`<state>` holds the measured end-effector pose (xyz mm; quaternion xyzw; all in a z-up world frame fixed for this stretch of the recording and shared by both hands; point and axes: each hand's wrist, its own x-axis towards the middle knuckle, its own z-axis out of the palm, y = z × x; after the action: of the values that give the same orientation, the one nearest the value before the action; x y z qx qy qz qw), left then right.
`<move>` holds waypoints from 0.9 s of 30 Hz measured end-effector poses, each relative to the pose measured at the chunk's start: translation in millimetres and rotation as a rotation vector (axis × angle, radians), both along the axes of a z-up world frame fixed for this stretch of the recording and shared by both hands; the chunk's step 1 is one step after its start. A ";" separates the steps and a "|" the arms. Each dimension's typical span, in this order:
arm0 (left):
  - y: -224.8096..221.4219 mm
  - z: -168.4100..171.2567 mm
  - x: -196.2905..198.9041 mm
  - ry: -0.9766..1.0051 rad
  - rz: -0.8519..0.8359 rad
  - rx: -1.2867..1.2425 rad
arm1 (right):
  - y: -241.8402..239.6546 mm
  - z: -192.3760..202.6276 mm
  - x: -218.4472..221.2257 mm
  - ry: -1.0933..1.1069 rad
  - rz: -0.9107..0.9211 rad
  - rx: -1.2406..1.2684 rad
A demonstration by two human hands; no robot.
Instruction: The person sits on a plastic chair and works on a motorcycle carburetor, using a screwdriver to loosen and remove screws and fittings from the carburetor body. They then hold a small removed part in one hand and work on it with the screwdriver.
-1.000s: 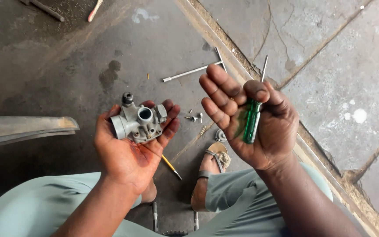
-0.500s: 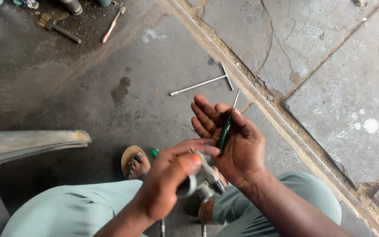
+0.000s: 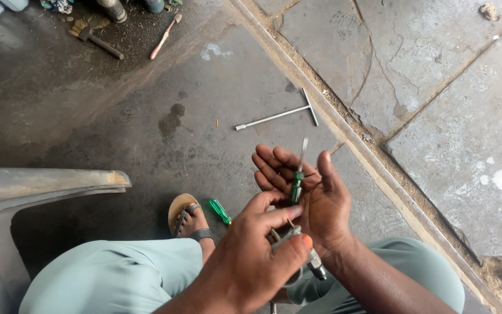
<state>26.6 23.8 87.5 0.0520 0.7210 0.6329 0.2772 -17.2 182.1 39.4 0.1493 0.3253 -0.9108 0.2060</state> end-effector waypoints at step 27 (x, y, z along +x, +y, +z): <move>-62.6 -9.3 -26.3 -0.138 0.490 0.758 | 9.2 3.5 -21.0 -0.064 -0.042 -0.103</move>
<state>0.3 -38.8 78.2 -0.0646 0.4094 0.9010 0.1283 -38.2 191.3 42.8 0.1743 0.2679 -0.9252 0.2047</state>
